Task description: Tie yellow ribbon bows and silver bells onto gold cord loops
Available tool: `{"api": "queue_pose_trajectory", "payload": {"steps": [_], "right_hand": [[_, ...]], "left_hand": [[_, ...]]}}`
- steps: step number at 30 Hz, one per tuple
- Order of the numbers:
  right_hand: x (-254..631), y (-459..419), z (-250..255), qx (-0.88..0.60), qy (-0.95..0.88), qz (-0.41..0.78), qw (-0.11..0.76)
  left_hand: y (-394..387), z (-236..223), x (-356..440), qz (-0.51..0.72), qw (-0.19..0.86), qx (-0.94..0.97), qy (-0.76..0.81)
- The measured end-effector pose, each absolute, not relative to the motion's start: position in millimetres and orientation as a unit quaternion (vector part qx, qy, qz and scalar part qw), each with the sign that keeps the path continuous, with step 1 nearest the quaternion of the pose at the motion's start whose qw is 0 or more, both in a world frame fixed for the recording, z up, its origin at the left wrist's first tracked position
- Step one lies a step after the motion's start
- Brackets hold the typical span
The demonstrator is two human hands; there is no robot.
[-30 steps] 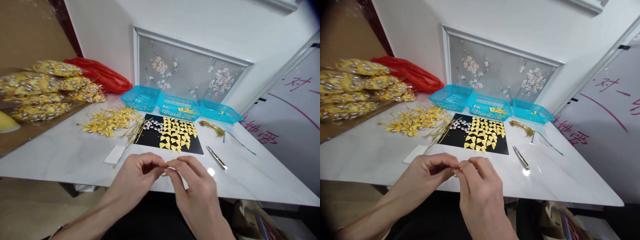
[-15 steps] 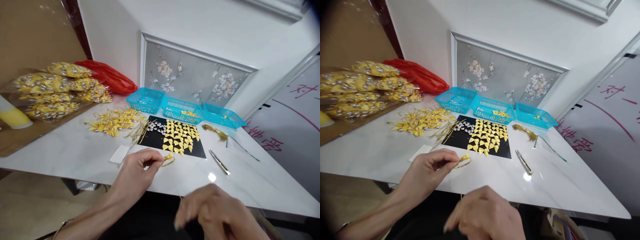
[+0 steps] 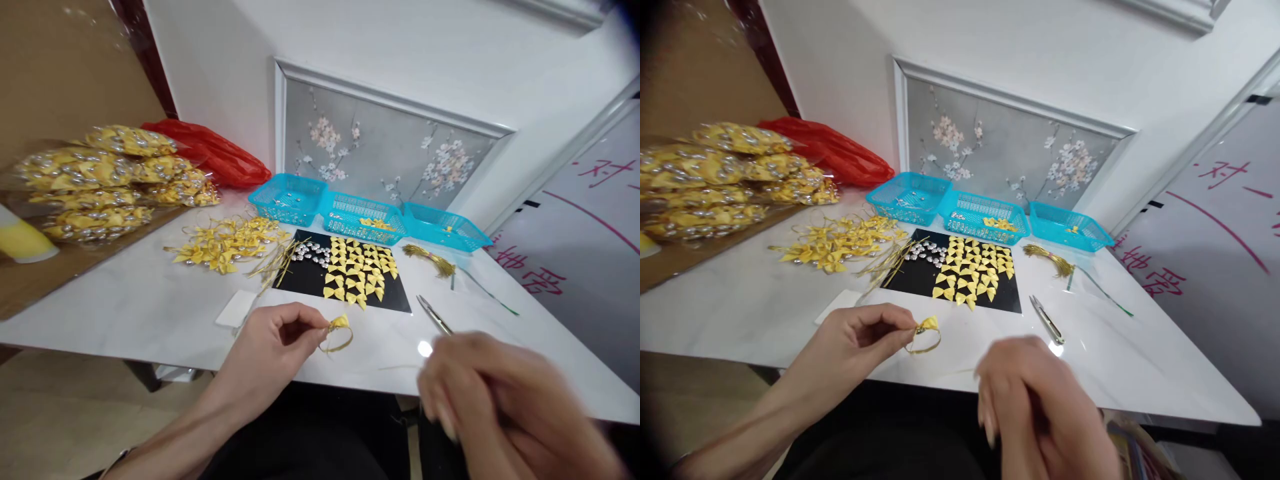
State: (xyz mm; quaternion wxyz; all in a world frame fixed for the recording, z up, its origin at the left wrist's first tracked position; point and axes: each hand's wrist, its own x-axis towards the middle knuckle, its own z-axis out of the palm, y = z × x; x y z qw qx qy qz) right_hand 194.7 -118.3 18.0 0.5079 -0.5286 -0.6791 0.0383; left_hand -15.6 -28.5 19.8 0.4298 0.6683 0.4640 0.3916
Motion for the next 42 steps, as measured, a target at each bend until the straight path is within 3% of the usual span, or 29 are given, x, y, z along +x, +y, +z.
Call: {"api": "queue_pose_trajectory", "payload": {"steps": [4, 10, 14, 20, 27, 33, 35, 42], "right_hand": [[174.0, -86.9, 17.5, -0.52, -0.673, 0.139, 0.507], [157.3, -68.9, 11.0, -0.506, -0.681, 0.226, 0.478], [155.3, -66.6, 7.8, -0.518, -0.63, 0.312, 0.487], [148.5, -67.6, 0.1, -0.516, -0.566, 0.366, 0.529], [169.2, -89.5, 13.8, -0.47, -0.568, 0.263, 0.622], [183.0, -115.9, 29.7, -0.417, -0.666, 0.364, 0.5], [180.7, -117.6, 28.5, -0.445, -0.645, 0.376, 0.493], [169.1, -99.8, 16.6, -0.553, -0.616, 0.239, 0.508]], "left_hand": [[-32.7, 29.9, -16.2, 0.378, 0.512, 0.629, 0.446], [-33.4, 32.0, -14.7, 0.357, 0.524, 0.655, 0.411], [-33.0, 29.9, -14.0, 0.342, 0.496, 0.685, 0.409], [-34.3, 25.5, -8.4, 0.393, 0.362, 0.735, 0.418], [-25.8, 18.2, -15.6, 0.4, 0.32, 0.735, 0.445], [-19.8, 16.4, -21.6, 0.406, 0.307, 0.728, 0.459], [-19.8, 17.9, -23.0, 0.406, 0.329, 0.719, 0.459], [-22.2, 25.2, -28.6, 0.369, 0.402, 0.72, 0.429]]}}
